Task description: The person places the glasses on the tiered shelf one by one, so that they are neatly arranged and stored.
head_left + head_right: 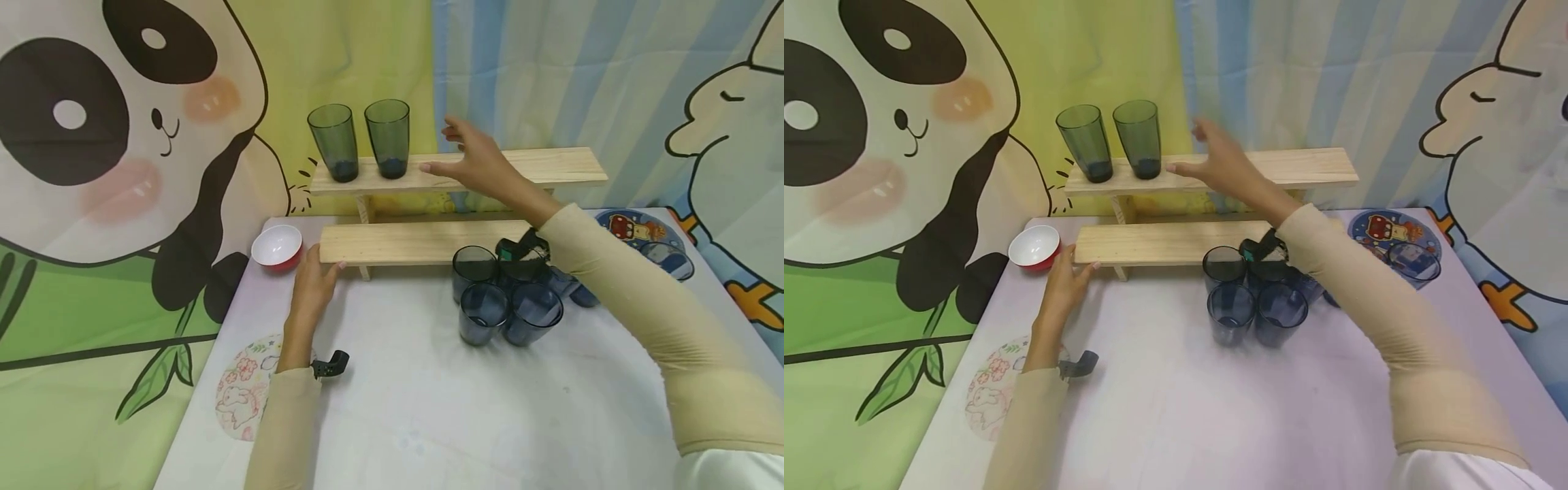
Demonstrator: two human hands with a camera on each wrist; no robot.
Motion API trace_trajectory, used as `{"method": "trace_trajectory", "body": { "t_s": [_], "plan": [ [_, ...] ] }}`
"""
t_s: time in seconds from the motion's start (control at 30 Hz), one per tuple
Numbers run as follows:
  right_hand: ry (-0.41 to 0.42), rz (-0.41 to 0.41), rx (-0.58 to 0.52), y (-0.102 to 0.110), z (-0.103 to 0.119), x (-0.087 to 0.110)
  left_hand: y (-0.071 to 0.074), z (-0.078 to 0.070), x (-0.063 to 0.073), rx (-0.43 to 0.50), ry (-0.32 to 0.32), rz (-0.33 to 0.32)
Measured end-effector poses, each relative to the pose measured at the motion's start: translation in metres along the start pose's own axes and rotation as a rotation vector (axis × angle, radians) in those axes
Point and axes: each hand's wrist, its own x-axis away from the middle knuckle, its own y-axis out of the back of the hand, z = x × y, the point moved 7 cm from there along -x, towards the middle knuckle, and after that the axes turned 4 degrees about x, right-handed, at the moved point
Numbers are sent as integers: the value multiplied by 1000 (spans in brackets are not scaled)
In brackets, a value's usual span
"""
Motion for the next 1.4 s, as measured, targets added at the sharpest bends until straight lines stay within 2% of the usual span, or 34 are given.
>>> {"method": "trace_trajectory", "body": {
  "t_s": [0.13, 0.33, 0.5, 0.6, 0.8, 0.97, 1.07, 1.23, 1.4],
  "plan": [
    [29, -50, 46, 22, -16, 50, -2, -1, 1, 2, 1, 2],
    [-20, -140, 133, 44, -46, 142, -7, -3, 2, -7, 5, 11],
    [-39, -228, 231, 39, -61, 204, -1, -4, 4, -9, 6, 14],
    [-75, -218, 219, 23, -70, 230, 3, -4, 3, -6, 1, 5],
    [-152, -188, 106, -12, -91, 261, 6, -2, 2, -4, 5, 0],
    [-142, -265, 0, -30, -105, 276, 3, -1, 2, 3, 13, 11],
    [-153, -276, -43, -41, -113, 282, 2, -2, 1, 5, 5, 10],
    [-203, -241, -93, -60, -125, 286, 1, -2, 1, 1, -1, 6],
    [-175, -295, -172, -70, -133, 287, 0, -2, 1, 1, 3, 10]
  ]
}}
